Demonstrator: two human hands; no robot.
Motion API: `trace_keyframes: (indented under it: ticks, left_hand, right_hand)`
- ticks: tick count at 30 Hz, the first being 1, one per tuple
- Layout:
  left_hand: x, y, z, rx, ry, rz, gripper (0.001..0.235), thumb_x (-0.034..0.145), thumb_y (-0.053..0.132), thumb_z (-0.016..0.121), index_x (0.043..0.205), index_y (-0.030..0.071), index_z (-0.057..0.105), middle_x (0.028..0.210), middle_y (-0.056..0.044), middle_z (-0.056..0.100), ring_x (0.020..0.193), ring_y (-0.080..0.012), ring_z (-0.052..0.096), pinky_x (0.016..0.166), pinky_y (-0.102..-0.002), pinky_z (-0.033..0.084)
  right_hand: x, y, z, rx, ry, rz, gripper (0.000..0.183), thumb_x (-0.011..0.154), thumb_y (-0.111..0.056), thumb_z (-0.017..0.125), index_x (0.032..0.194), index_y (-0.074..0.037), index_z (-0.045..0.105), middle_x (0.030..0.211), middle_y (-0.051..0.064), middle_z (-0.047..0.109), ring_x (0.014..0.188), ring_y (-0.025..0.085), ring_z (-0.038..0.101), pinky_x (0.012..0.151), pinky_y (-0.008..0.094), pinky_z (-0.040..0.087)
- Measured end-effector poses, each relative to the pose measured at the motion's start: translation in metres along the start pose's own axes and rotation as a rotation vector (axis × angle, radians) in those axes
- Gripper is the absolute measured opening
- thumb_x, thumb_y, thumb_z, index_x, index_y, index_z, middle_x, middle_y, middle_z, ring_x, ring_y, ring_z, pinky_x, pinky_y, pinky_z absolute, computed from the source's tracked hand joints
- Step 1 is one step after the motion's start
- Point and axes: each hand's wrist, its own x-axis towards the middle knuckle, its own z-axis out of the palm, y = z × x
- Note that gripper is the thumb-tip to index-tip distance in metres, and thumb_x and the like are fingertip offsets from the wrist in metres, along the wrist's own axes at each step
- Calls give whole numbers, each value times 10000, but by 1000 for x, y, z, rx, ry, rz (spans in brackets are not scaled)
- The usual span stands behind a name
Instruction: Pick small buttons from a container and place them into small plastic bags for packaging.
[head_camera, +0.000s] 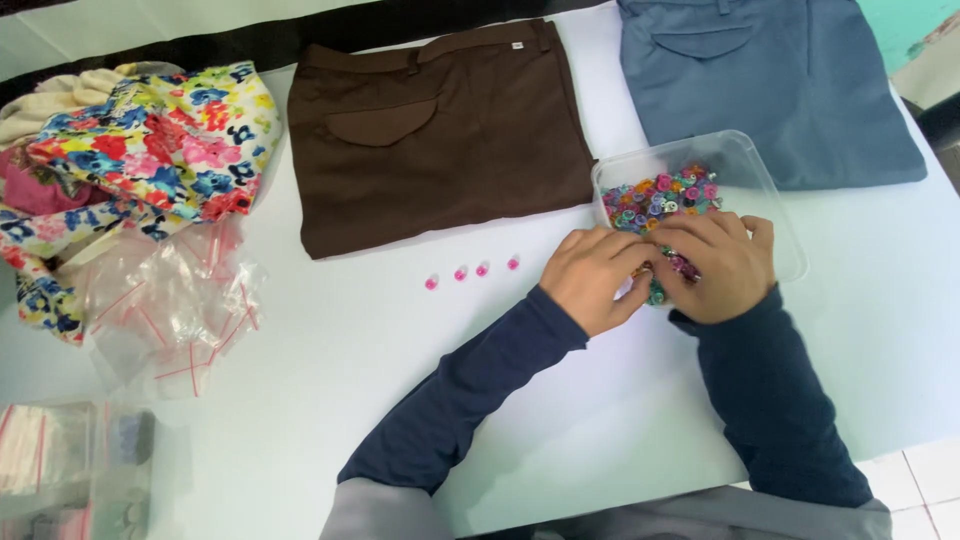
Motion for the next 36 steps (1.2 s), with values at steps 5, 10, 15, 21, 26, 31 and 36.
trace_keyframes:
  ticks: [5,10,15,21,26,31,36]
  left_hand:
    - [26,-16,71,185,-392,-105,60,783,187,687,804,140,719,771,-22,718,827,-260,695,882,-406,391]
    - [37,-33,98,231,-765,-245,138,730,248,742,688,125,698,691,-13,709,771,-263,689,857,-379,344]
    - [32,-31,98,285,-723,-310,79,659,181,748,677,120,701,645,-42,681,699,-285,671,807,-393,323]
    - [37,-24,86,294,-763,-298,185,671,205,728,822,102,694,751,-66,687,760,-285,679,817,-364,317]
    - [38,-29,92,293,-792,-308,254,647,257,782,821,98,689,735,-49,663,745,-283,670,794,-363,301]
    - [33,-37,102,345,-882,-313,193,666,305,790,697,141,692,665,-2,667,702,-256,650,806,-365,290]
    - [26,-48,109,260,-773,-300,144,717,232,668,783,128,741,736,-85,721,718,-299,700,791,-390,344]
  right_hand:
    - [-14,38,-4,212,-396,300,266,793,-278,836,1041,-244,748,956,-37,766,1019,250,706,968,431,409]
    - [-24,44,21,270,-524,401,282,720,-373,875,947,-248,767,879,-54,788,899,246,737,857,394,537]
    - [-26,47,24,335,-602,420,366,711,-262,857,1062,-207,773,930,-8,796,863,273,738,787,419,562]
    - [-16,38,13,280,-763,463,485,753,-501,810,1202,-340,725,984,-100,786,901,216,738,805,387,587]
    - [-21,44,24,261,-840,440,523,740,-575,797,1225,-398,712,906,-21,778,897,271,737,832,431,587]
    - [-14,47,22,419,-820,385,373,747,-447,823,1082,-289,784,990,35,798,859,323,749,801,479,572]
    - [-26,51,35,360,-686,539,220,869,-394,765,1081,-331,766,836,-58,781,679,232,723,679,398,584]
